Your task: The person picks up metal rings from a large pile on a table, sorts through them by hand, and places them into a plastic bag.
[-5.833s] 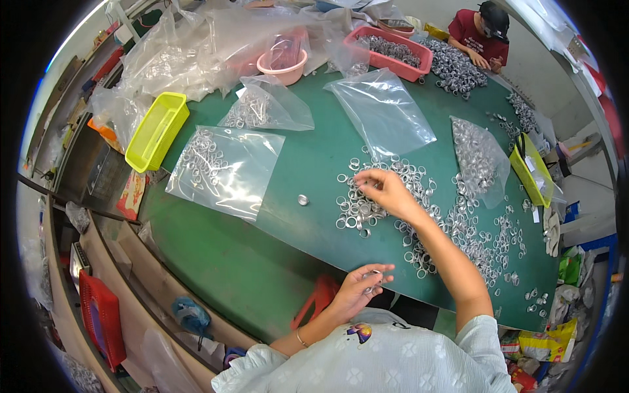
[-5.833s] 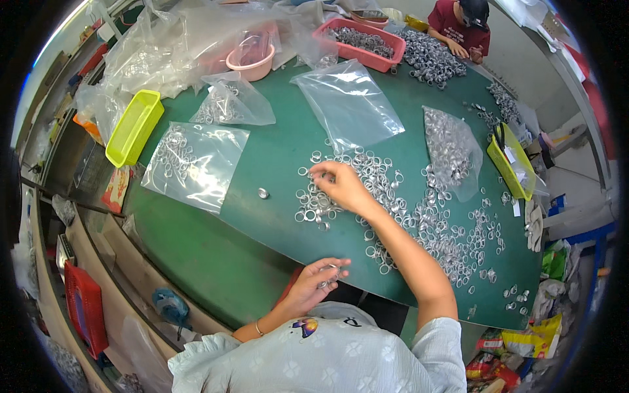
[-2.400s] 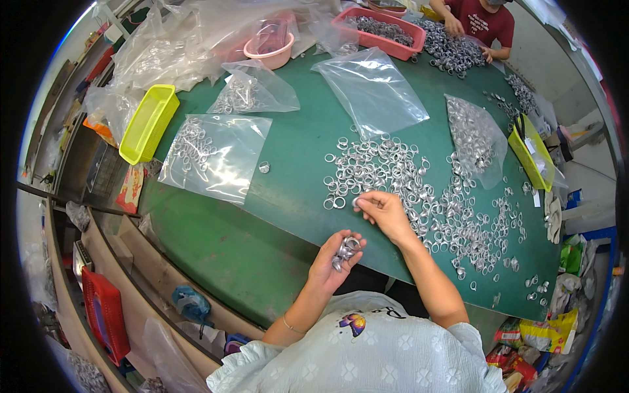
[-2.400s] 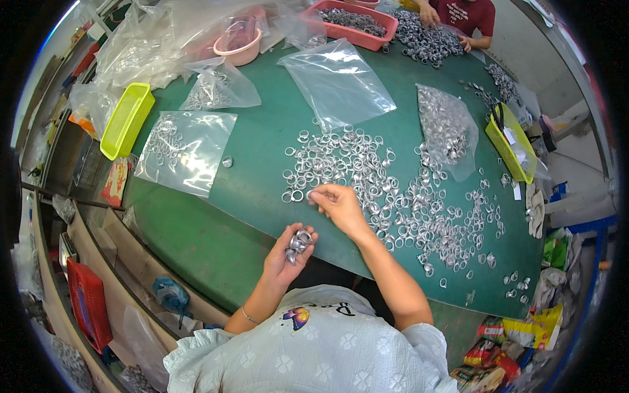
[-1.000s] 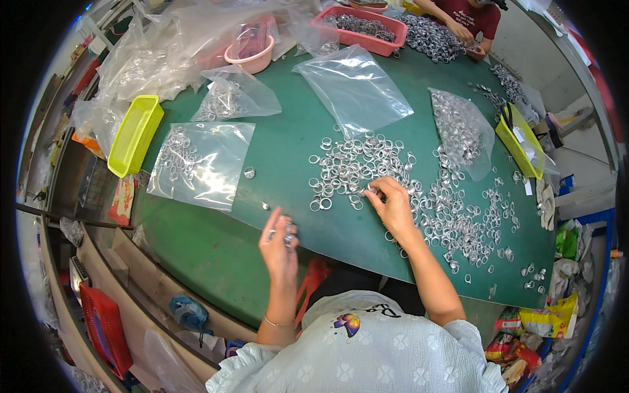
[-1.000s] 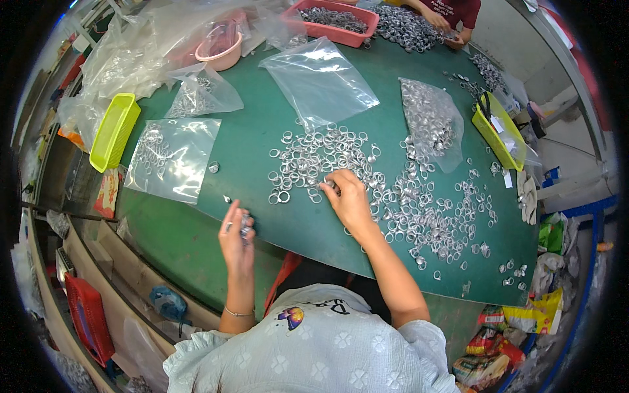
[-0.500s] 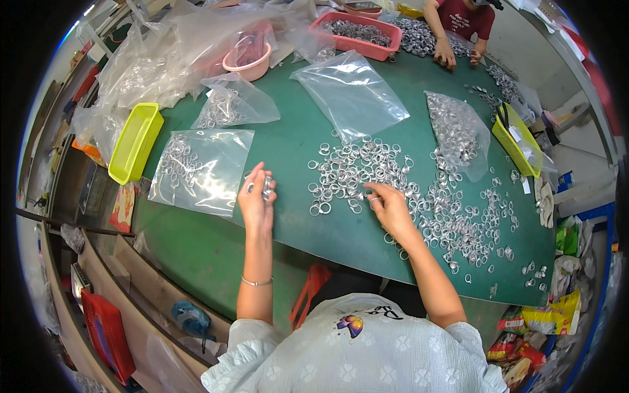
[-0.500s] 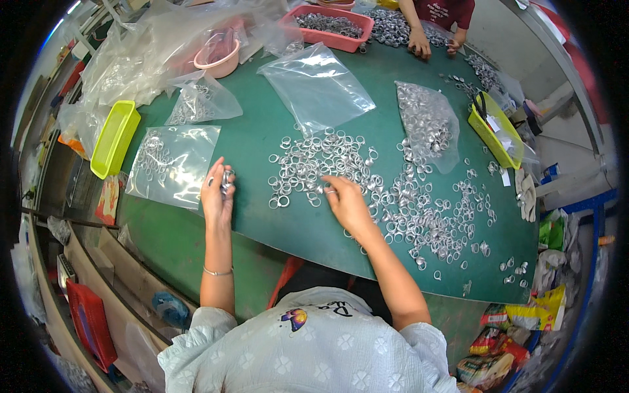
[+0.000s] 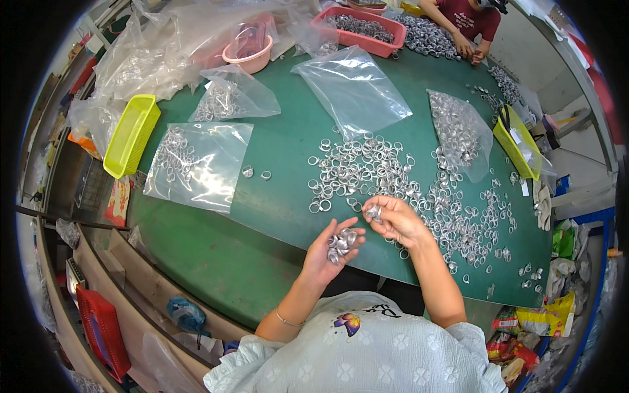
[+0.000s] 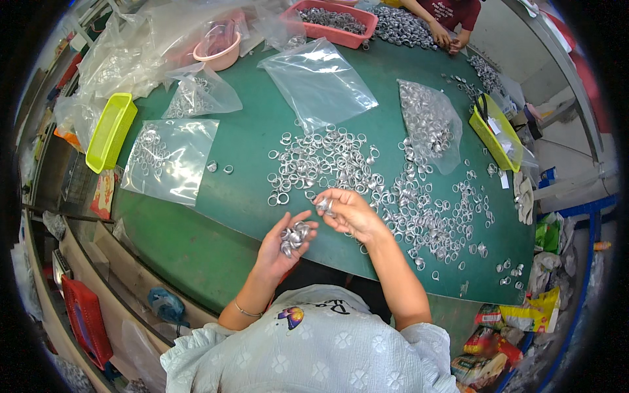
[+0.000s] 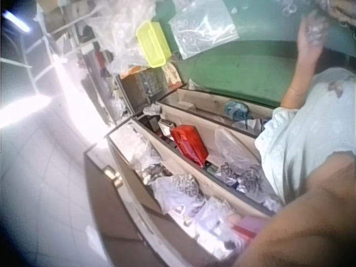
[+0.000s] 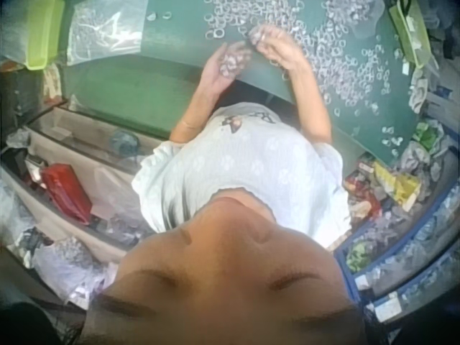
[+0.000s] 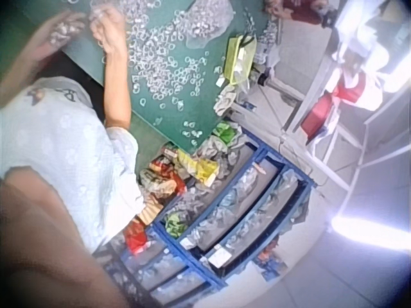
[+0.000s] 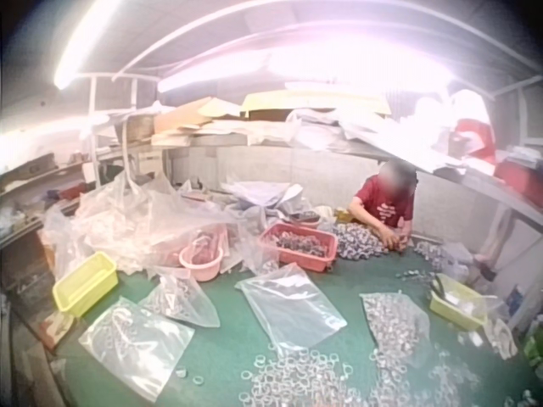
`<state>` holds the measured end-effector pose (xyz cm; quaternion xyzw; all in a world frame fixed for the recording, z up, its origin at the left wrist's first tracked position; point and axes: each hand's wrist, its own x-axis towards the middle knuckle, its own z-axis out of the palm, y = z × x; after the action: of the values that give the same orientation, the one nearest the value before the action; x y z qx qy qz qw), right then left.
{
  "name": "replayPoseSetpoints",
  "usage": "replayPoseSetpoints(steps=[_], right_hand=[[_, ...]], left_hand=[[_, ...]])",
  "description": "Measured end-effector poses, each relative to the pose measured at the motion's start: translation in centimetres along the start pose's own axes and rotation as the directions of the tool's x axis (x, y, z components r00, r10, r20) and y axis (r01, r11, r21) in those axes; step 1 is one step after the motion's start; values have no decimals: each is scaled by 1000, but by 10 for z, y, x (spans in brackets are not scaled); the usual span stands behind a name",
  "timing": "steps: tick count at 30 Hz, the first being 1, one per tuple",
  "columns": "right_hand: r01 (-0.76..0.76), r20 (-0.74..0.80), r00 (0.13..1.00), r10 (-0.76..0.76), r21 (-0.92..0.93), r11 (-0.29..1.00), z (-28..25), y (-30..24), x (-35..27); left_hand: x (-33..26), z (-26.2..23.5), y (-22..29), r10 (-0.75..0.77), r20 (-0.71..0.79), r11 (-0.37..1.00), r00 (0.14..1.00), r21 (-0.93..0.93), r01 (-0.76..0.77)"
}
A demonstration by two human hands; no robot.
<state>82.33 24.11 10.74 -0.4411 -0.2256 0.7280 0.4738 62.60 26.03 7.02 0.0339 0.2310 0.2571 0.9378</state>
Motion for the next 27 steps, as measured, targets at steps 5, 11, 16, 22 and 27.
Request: replayPoseSetpoints(steps=[5, 11, 16, 22, 27], right_hand=[[207, 59, 965, -256, -772, 601, 29, -6, -15], [281, -37, 788, -614, -867, 412, 25, -16, 3], [139, 72, 715, -695, -989, 40, 2, 6, 56], [335, -75, 719, -691, -834, 439, -10, -5, 63], [218, -153, 663, -733, -897, 384, 4, -12, 62]], left_hand=[[11, 5, -5, -61, -2, 998, 998, -32, 61], [21, -9, -3, -34, 63, 995, 997, 92, 28], [15, -1, -6, 0, -22, 1000, 1000, 4, 0], [11, -12, -6, 34, -29, 998, 999, -50, -35], [17, -14, -9, 54, -8, 997, 998, -61, -55]])
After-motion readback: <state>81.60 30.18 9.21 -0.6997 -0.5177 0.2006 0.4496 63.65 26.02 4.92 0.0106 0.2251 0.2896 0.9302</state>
